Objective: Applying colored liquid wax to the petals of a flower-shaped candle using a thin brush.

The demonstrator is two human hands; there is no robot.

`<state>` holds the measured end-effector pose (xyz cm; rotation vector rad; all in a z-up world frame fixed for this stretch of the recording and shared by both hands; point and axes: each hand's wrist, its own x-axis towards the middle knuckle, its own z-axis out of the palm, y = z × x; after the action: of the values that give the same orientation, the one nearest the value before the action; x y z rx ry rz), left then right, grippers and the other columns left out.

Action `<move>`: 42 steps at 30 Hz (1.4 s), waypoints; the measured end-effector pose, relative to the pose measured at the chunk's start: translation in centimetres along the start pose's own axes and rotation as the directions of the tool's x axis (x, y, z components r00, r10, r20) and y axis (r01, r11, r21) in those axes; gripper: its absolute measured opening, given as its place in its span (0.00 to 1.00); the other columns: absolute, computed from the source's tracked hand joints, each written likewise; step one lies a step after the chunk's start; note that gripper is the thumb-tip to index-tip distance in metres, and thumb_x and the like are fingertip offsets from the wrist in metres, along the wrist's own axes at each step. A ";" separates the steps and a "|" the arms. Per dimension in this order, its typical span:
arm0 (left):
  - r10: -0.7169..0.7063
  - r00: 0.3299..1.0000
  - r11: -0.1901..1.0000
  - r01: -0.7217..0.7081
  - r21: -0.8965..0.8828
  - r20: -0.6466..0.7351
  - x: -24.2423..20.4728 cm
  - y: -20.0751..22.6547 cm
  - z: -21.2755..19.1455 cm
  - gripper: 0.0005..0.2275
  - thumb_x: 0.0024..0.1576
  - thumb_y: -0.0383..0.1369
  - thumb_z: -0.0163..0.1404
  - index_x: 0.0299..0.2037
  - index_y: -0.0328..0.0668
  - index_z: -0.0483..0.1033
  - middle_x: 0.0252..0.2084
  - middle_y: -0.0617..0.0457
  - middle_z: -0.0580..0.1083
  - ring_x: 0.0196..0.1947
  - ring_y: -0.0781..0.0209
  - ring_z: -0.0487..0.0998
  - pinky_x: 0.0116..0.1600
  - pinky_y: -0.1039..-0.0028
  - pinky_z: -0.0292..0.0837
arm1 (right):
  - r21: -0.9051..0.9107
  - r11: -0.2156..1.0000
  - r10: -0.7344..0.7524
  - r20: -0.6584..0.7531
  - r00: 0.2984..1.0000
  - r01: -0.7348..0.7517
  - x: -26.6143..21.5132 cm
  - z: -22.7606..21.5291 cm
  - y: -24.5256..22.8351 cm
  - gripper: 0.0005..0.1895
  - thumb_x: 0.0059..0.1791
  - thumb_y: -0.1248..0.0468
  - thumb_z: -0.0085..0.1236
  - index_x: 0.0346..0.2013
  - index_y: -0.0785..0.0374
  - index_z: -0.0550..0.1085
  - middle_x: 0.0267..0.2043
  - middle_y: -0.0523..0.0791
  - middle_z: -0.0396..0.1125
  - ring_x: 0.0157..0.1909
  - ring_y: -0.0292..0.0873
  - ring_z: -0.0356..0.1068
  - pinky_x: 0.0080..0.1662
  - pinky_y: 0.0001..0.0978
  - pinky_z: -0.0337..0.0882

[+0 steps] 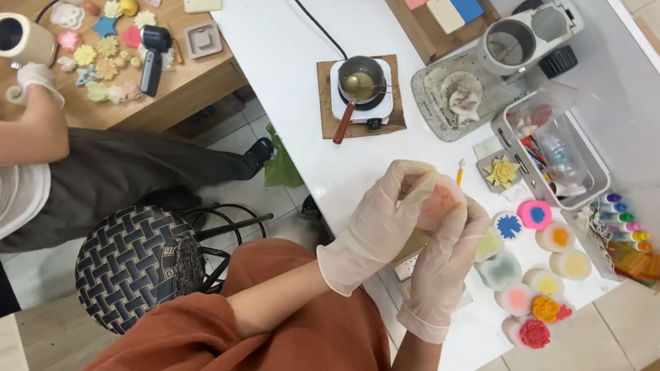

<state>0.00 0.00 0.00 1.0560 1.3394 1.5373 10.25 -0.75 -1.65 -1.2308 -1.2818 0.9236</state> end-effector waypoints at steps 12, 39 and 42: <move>0.132 0.981 0.944 -0.168 0.283 0.144 -1.1 -0.4 1.7 0.10 0.62 0.38 0.51 0.49 0.44 0.73 0.40 0.49 0.80 0.41 0.49 0.80 0.47 0.64 0.75 | 0.294 0.956 -0.017 0.034 0.999 0.006 -0.1 -2.3 0.6 0.28 0.64 0.45 0.32 0.55 0.67 0.69 0.53 0.45 0.67 0.55 0.38 0.66 0.60 0.32 0.66; -0.167 0.678 0.937 -0.117 -0.330 -0.716 52.8 -34.9 -54.8 0.36 0.44 0.22 0.58 0.61 0.37 0.48 0.44 0.46 0.66 0.39 0.55 0.71 0.42 0.65 0.73 | 0.443 0.865 0.352 -0.200 0.914 -0.235 9.3 10.5 7.0 0.32 0.61 0.36 0.44 0.62 0.61 0.66 0.58 0.45 0.67 0.52 0.44 0.66 0.48 0.41 0.66; -0.340 0.506 0.898 0.425 -0.114 -0.793 51.2 -24.3 -54.0 0.45 0.48 0.27 0.65 0.72 0.37 0.45 0.54 0.47 0.70 0.47 0.55 0.75 0.50 0.67 0.73 | 0.375 0.876 0.398 -0.207 0.894 -0.303 11.0 13.7 5.7 0.38 0.56 0.31 0.47 0.63 0.60 0.65 0.60 0.43 0.67 0.54 0.42 0.66 0.50 0.40 0.66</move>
<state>-65.90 34.38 -24.74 -0.0174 2.1023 1.6472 -1.10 12.78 -6.81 -1.2889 -0.6487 1.1303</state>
